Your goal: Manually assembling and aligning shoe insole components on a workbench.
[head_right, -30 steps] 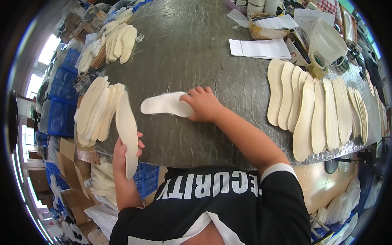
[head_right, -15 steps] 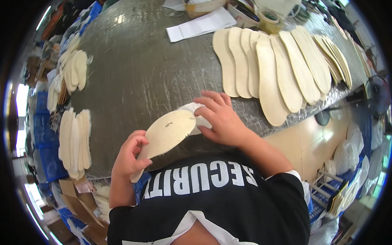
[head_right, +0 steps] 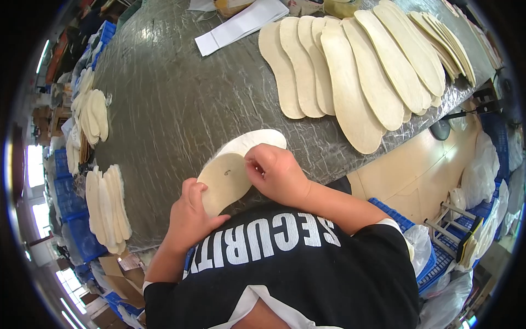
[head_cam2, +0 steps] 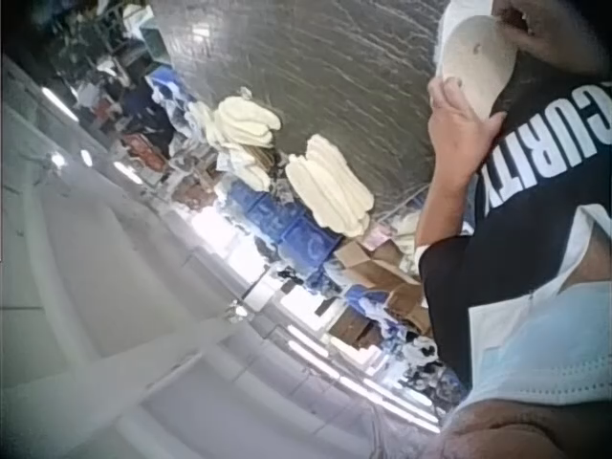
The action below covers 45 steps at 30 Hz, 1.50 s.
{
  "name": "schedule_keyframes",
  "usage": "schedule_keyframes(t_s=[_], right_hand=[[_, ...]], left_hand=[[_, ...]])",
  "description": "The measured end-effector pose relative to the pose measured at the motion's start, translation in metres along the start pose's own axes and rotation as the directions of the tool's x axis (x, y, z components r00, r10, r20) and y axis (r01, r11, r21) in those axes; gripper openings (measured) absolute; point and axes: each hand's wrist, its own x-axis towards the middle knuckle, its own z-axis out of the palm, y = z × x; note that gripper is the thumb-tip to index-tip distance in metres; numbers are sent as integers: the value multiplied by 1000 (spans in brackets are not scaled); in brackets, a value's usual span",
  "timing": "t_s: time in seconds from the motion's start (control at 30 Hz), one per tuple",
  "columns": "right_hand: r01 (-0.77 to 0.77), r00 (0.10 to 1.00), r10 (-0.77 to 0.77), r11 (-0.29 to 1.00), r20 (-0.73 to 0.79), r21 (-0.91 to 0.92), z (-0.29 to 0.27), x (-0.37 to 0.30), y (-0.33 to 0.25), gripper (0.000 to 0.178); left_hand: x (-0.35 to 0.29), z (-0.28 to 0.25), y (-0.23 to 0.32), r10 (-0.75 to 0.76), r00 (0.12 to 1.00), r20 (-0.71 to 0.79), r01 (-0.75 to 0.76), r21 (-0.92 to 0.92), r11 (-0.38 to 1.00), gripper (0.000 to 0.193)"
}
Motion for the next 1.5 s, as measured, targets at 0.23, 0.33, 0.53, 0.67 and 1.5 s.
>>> schedule_keyframes(t_s=[0.23,0.33,0.53,0.67,1.5], right_hand=[[-147,989,147,983,7,106,-10,5,10,14],[-121,987,124,992,-99,37,-14,6,15,7],[-173,983,181,895,-20,-412,-56,6,33,4],[-231,953,160,933,-259,-275,-59,-2,34,10],[-812,580,557,336,595,477,-69,-5,35,46]], left_hand=[[0,-20,11,-11,1000,-7,11,75,997,65],[4,-27,9,138,982,-132,-128,83,988,59],[12,-45,-6,-103,967,-231,91,-61,994,71],[23,-42,-7,76,990,-116,-74,19,997,74],[53,0,6,132,991,-23,-134,-100,986,78]])
